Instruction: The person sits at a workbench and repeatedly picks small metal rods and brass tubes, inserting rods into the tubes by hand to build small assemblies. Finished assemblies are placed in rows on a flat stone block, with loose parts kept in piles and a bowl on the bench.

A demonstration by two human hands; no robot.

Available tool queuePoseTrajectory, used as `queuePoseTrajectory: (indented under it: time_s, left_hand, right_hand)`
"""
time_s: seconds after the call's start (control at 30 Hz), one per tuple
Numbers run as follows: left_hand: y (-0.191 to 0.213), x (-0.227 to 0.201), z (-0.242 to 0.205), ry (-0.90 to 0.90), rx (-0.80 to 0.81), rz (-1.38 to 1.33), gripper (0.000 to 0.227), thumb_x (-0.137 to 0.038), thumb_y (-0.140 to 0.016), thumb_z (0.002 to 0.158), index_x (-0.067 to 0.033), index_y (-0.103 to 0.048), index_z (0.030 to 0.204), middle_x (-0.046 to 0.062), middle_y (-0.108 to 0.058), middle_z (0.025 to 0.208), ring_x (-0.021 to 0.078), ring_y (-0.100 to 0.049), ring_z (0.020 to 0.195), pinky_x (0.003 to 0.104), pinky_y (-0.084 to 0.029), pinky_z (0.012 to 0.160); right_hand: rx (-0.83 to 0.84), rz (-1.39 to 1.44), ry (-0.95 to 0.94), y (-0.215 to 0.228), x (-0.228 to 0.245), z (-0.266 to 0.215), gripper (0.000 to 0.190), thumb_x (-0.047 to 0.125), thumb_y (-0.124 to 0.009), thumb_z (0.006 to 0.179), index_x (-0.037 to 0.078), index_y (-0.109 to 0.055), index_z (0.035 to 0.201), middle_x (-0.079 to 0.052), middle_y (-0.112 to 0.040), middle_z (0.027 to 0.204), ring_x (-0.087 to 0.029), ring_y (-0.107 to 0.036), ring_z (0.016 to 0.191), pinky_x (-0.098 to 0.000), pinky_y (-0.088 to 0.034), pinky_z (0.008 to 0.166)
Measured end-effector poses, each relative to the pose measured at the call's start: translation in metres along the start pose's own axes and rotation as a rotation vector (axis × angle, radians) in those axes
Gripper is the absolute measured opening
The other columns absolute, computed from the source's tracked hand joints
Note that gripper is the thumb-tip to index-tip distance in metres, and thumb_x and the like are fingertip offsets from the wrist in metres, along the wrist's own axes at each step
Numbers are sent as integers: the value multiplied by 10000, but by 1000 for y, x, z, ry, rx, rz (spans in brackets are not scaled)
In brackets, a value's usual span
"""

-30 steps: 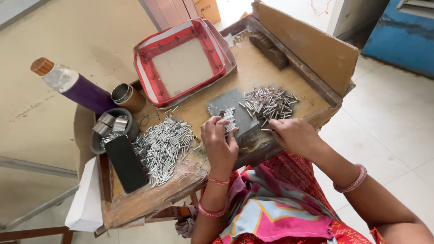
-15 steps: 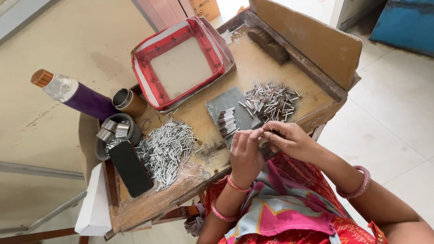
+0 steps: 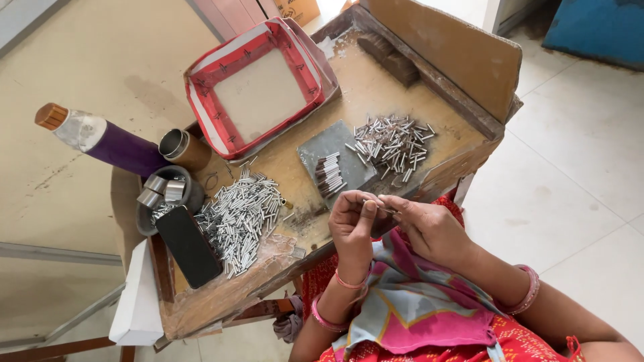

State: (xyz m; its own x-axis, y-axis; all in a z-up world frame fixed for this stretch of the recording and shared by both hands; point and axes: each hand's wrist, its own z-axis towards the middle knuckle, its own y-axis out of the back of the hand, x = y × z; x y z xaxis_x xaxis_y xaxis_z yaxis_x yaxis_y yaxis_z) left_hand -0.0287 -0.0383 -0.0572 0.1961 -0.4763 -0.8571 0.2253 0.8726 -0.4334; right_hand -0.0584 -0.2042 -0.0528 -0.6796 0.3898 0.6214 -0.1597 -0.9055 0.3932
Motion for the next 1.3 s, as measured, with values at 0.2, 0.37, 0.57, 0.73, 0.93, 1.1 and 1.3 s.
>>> queuePoseTrajectory:
  time_s: [0.2, 0.37, 0.57, 0.73, 0.93, 1.1, 1.3]
  left_hand:
    - [-3, 5, -16, -3, 18, 44, 64, 63, -609, 1012, 13, -604, 1051, 57, -686, 945, 92, -654, 845, 248, -569, 820]
    - [-4, 8, -17, 55, 45, 48, 90, 99, -611, 985, 25, -626, 1033, 80, -713, 960, 116, -685, 862, 256, -574, 826]
    - [-2, -10, -11, 7, 72, 116, 120, 118, -610, 985, 38, -661, 1058, 99, -709, 1054, 120, -670, 938, 241, -544, 879]
    - [0, 5, -21, 18, 203, 148, 127, 143, -653, 982, 52, -692, 1062, 71, -613, 1165, 91, -606, 979, 218, -492, 856]
    - [-3, -8, -25, 84, 180, 267, 125, 111, -627, 983, 29, -662, 1071, 67, -703, 1022, 103, -667, 953, 238, -540, 874]
    - [-3, -6, -25, 107, 177, 208, 86, 82, -599, 1009, 31, -631, 1070, 85, -728, 1016, 117, -680, 937, 256, -552, 881]
    - [-14, -7, -25, 108, 189, 111, 125, 86, -620, 996, 7, -594, 1089, 66, -675, 1064, 104, -638, 971, 243, -533, 908]
  right_hand:
    - [78, 276, -269, 1, 6, -6, 450, 30, -524, 972, 17, -532, 1422, -114, -681, 763, -171, -683, 616, -290, -545, 600]
    - [138, 220, -342, 10, -4, -18, 475, 24, -535, 947, 30, -544, 1423, -136, -651, 723, -190, -646, 580, -311, -535, 588]
    - [113, 10, -163, 18, -19, -38, 364, 24, -582, 916, 31, -652, 1273, -169, -741, 935, -255, -737, 783, -333, -574, 700]
    - [17, 83, -296, 16, -13, -32, 203, 78, -715, 885, 27, -722, 1082, -126, -758, 873, -226, -757, 722, -308, -575, 652]
    - [12, 91, -149, 9, -15, -32, 170, 41, -746, 833, 8, -674, 983, -100, -682, 775, -183, -681, 628, -305, -522, 565]
    - [-10, 156, -189, 5, -16, -36, 170, 35, -742, 840, 6, -665, 988, -75, -618, 721, -147, -597, 568, -290, -485, 527]
    - [-25, 181, -205, 12, -10, -35, 166, 27, -715, 874, -12, -652, 1023, -88, -645, 764, -168, -632, 607, -302, -499, 554]
